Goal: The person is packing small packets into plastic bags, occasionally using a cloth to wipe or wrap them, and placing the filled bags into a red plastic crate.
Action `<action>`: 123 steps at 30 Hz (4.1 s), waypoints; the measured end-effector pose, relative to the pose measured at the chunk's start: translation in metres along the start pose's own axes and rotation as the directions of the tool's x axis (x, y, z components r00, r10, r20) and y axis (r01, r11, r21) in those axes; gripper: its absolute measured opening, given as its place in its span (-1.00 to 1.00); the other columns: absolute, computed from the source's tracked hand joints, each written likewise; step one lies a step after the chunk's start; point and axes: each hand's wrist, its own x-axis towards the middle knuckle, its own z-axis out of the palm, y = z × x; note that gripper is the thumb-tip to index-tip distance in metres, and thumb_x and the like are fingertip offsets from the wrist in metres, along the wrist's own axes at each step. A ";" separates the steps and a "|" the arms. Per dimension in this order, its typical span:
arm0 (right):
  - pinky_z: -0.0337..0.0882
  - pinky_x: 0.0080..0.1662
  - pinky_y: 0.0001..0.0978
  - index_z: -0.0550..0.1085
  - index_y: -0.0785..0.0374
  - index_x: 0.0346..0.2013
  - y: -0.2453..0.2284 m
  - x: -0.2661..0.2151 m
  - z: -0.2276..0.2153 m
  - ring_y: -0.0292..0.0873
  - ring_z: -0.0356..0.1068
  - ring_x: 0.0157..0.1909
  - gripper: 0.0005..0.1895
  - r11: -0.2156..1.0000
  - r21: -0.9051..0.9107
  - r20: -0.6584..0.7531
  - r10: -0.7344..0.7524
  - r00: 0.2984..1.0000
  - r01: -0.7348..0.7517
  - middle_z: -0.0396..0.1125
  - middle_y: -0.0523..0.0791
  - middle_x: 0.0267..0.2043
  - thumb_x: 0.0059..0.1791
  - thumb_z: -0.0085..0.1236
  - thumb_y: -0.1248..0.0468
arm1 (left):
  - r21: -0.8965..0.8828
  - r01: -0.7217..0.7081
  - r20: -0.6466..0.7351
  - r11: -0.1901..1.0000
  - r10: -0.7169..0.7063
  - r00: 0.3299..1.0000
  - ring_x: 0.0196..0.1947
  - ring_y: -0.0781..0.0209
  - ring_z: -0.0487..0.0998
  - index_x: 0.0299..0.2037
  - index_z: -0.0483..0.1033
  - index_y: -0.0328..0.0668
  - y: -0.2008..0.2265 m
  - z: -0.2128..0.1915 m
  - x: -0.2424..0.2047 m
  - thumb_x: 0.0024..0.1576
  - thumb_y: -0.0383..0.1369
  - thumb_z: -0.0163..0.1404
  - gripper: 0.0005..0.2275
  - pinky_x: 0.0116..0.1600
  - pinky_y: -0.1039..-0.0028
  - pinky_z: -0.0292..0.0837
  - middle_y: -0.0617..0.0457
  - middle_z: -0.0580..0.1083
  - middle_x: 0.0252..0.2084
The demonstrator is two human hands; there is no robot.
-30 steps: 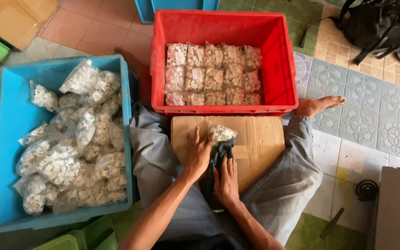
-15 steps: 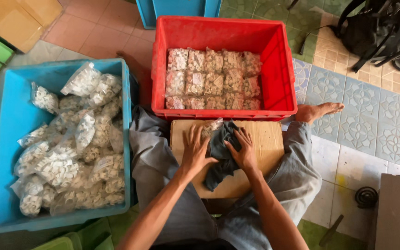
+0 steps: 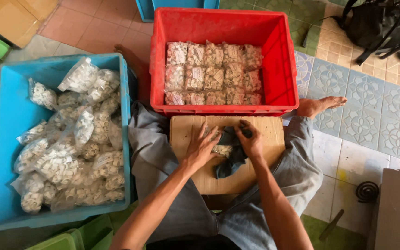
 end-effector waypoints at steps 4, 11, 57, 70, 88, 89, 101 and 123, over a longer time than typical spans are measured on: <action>0.37 0.12 -0.03 0.52 0.26 -0.46 -0.039 -0.043 0.002 0.08 0.40 0.16 -0.78 0.997 0.009 0.002 0.072 0.997 -0.072 0.48 -0.11 0.03 -0.14 0.33 0.18 | 0.075 0.094 0.033 0.993 -0.097 0.995 0.46 -0.20 -0.01 0.30 0.31 0.11 0.001 0.019 0.006 -0.09 -0.04 0.22 -0.31 0.33 -0.38 -0.07 0.15 0.26 0.36; 0.31 0.21 0.06 0.46 0.16 -0.13 -0.031 -0.081 0.005 0.19 0.24 0.28 -0.72 1.000 0.016 -0.049 0.017 0.999 -0.016 0.35 0.10 0.18 -0.13 0.23 0.33 | 0.051 0.082 0.011 0.995 -0.083 0.996 0.39 -0.16 0.05 0.26 0.38 0.16 -0.011 0.031 0.013 -0.03 -0.37 0.18 -0.43 0.29 -0.35 0.06 0.32 0.33 0.29; 0.37 0.19 -0.14 0.61 0.07 -0.07 -0.006 -0.028 0.024 0.10 0.40 0.14 -0.76 0.950 -0.157 -0.056 -0.280 0.958 0.268 0.46 -0.02 0.00 -0.03 0.24 0.21 | 0.148 0.000 -0.105 0.989 0.016 0.994 0.45 -0.37 0.00 0.37 0.19 0.13 0.002 0.043 -0.003 -0.26 -0.24 0.33 -0.12 0.37 -0.46 -0.28 -0.01 0.10 0.47; 0.28 0.20 0.16 0.36 0.33 0.27 -0.035 -0.094 0.026 0.39 0.19 0.25 -0.55 0.995 -0.070 -0.012 -0.077 0.997 0.076 0.26 0.32 0.18 0.07 0.00 0.30 | 0.051 0.092 0.153 0.994 -0.099 0.983 0.43 -0.38 0.04 0.39 0.20 0.08 -0.008 0.052 0.017 -0.42 -0.37 0.42 0.02 0.34 -0.52 -0.21 0.10 0.14 0.47; 0.13 0.33 0.04 0.32 0.51 0.25 0.011 -0.089 0.046 0.32 0.15 0.33 -0.54 0.972 -0.186 0.014 -0.144 0.990 0.144 0.25 0.29 0.23 0.13 -0.11 0.26 | 0.014 0.119 0.095 0.993 -0.119 0.988 0.31 -0.32 0.26 0.31 0.33 0.09 0.002 0.029 0.008 -0.33 -0.42 0.39 -0.14 0.36 -0.46 -0.17 0.07 0.31 0.35; 0.19 0.29 0.07 0.35 0.48 0.24 0.019 -0.072 0.051 0.33 0.20 0.29 -0.56 0.962 -0.202 -0.015 -0.190 0.982 0.183 0.28 0.28 0.19 0.12 -0.08 0.27 | 0.012 0.140 0.114 0.990 -0.141 0.983 0.29 -0.29 0.29 0.33 0.32 0.07 -0.001 0.037 0.009 -0.35 -0.38 0.41 -0.11 0.37 -0.45 -0.21 0.08 0.30 0.37; 0.39 0.11 0.02 0.46 0.28 0.18 -0.011 -0.140 0.013 0.23 0.34 0.15 -0.58 0.976 -0.209 0.077 -0.040 0.996 0.055 0.38 0.13 0.12 0.06 0.04 0.19 | 0.022 0.179 0.109 0.984 -0.180 0.978 0.24 -0.23 0.35 0.36 0.26 0.03 0.004 0.027 0.009 -0.29 -0.23 0.39 -0.11 0.37 -0.47 -0.30 0.05 0.28 0.38; 0.35 -0.22 -0.40 0.63 0.14 -0.26 -0.049 -0.058 -0.013 -0.30 0.27 -0.30 -0.68 0.850 0.440 0.086 0.283 0.955 -0.291 0.38 -0.19 -0.42 0.13 0.06 0.02 | -0.859 0.037 -0.231 0.510 -0.451 0.862 -0.17 0.07 0.56 -0.25 0.50 -0.26 -0.011 -0.036 -0.008 0.36 -0.15 -0.25 -0.64 -0.01 0.15 0.44 -0.18 0.49 -0.34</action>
